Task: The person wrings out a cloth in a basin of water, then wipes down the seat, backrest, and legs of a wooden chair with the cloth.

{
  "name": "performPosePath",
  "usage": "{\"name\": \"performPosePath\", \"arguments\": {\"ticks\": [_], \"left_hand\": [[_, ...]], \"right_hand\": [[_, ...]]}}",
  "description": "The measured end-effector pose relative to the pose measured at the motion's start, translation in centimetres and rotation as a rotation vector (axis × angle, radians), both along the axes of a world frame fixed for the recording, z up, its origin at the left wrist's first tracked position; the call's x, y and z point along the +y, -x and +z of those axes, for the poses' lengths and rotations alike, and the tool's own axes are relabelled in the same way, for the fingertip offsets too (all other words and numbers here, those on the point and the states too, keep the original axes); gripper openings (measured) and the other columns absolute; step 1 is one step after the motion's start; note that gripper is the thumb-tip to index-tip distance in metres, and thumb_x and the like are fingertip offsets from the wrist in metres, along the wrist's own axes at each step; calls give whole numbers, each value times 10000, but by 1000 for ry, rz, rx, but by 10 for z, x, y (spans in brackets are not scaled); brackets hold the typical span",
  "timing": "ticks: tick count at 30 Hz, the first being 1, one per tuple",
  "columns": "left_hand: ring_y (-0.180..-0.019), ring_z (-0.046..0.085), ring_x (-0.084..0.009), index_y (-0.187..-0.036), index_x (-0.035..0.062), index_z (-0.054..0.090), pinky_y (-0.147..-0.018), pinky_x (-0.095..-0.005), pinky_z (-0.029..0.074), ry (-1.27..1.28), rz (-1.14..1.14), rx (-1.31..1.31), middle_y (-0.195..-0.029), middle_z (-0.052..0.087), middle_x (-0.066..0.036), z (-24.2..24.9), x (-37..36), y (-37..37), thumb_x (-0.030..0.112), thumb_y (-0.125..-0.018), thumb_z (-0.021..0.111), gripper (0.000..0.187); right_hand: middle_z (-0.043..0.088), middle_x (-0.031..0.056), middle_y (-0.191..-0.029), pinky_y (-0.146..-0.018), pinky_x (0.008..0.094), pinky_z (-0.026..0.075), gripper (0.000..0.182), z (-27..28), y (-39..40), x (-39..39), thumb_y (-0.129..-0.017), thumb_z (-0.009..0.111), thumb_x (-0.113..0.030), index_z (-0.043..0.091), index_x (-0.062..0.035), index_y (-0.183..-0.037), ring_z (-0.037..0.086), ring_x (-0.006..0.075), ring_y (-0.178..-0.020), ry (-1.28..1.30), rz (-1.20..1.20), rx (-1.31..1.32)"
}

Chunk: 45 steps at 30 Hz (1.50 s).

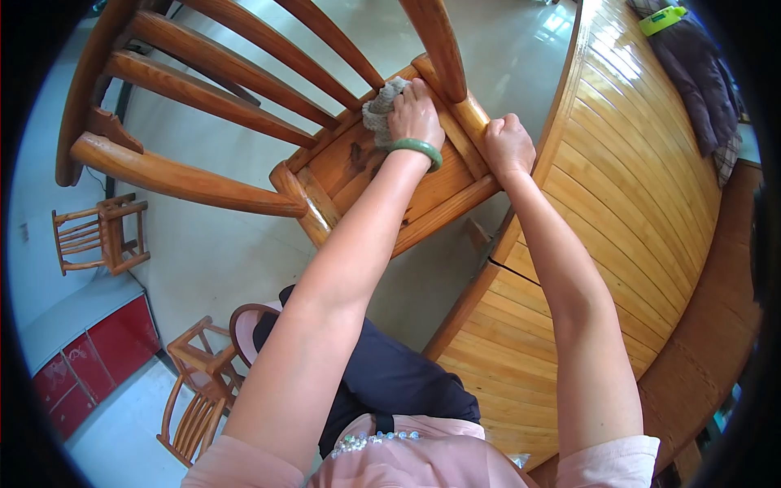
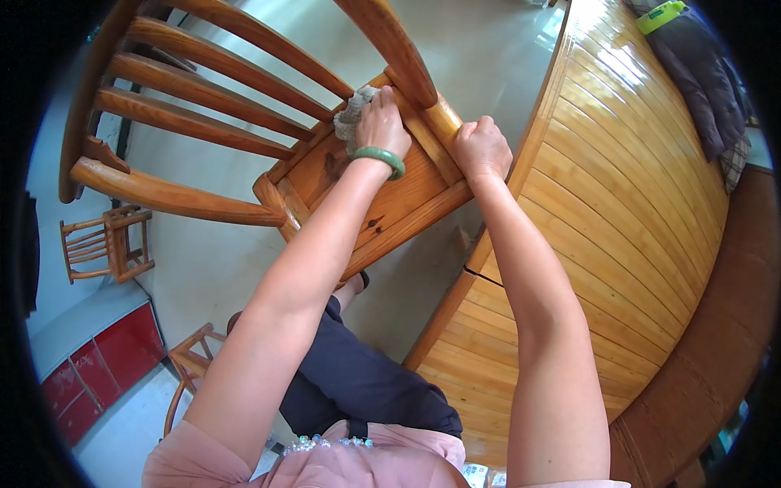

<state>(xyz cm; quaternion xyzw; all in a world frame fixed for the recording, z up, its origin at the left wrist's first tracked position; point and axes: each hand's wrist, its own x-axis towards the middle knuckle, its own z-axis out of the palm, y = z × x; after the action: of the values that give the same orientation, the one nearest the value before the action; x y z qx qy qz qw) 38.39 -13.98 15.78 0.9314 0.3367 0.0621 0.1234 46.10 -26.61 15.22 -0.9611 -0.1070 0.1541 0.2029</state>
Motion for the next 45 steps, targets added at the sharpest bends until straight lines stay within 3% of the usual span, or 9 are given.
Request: {"name": "performPosePath", "arguments": {"ticks": [4, 8, 10, 14, 17, 24, 31, 36, 45], "left_hand": [[-1026, 488, -328, -1045, 5, 440, -849, -390, 448, 149, -3, -123, -1118, 503, -172, 1, 12, 8, 14, -731, 517, 323], [-1038, 499, -315, -1236, 62, 409, -875, -397, 422, 459, -104, 220, -1170, 512, -174, 25, 20, 26, 2, -722, 469, 521], [-1067, 495, -286, -1239, 67, 414, -847, -399, 432, 245, -465, -103, -1206, 502, -151, -5, 20, 48, -10, -730, 456, 517], [-1017, 513, -238, -1294, 91, 365, -785, -379, 448, -157, -559, 72, -1191, 501, -108, 3, 27, 43, 11, -761, 445, 544], [-868, 507, -174, -1382, 104, 205, -664, -331, 437, -477, -469, 236, -1096, 464, -49, -2, 27, 28, 110, -817, 422, 606], [-752, 552, -165, -1355, 72, 264, -548, -317, 450, -613, -475, 416, -947, 528, -70, -5, 26, 19, 126, -824, 417, 555], [-609, 610, -263, -1319, -55, 237, -491, -356, 521, -477, -396, 491, -1110, 536, -215, -8, 39, 66, 67, -798, 428, 569], [-576, 609, -247, -1313, -52, 265, -477, -334, 515, -498, -355, 480, -1164, 515, -195, -8, 45, 114, 60, -786, 442, 566], [-553, 611, -199, -1284, -17, 333, -510, -359, 492, -436, -147, 649, -903, 598, -109, 3, 52, 148, 105, -793, 458, 521]], "right_hand": [[607, 177, -956, -797, 439, 439, 342, 0, 0, 0, -835, 336, -274, 559, -24, -903, 570, 359, -899, 2, 4, 4], [603, 181, -966, -799, 440, 438, 341, 1, -1, -2, -835, 339, -276, 560, -25, -904, 567, 359, -905, -14, 13, 19], [603, 181, -964, -798, 441, 437, 341, -1, 0, -2, -835, 340, -277, 559, -25, -902, 566, 361, -905, -16, 12, 22], [602, 192, -952, -791, 447, 438, 339, 3, -1, -1, -833, 341, -276, 558, -23, -896, 566, 369, -898, -17, 9, 38], [604, 193, -941, -791, 447, 440, 340, 0, -2, -2, -832, 339, -275, 558, -23, -895, 569, 368, -891, -17, 14, 17], [607, 193, -942, -800, 440, 442, 352, 3, -2, -2, -828, 340, -280, 563, -19, -903, 574, 361, -894, 0, -5, 36], [608, 198, -948, -812, 433, 438, 380, 3, -1, -3, -827, 332, -308, 567, -27, -929, 575, 359, -904, 6, -19, 43], [607, 200, -959, -820, 431, 436, 393, 5, -1, -2, -829, 325, -314, 567, -27, -947, 572, 359, -920, 11, -3, 51], [597, 215, -986, -833, 429, 429, 408, 6, -2, -2, -833, 315, -308, 548, -12, -989, 564, 360, -948, 34, 10, 64]]}}
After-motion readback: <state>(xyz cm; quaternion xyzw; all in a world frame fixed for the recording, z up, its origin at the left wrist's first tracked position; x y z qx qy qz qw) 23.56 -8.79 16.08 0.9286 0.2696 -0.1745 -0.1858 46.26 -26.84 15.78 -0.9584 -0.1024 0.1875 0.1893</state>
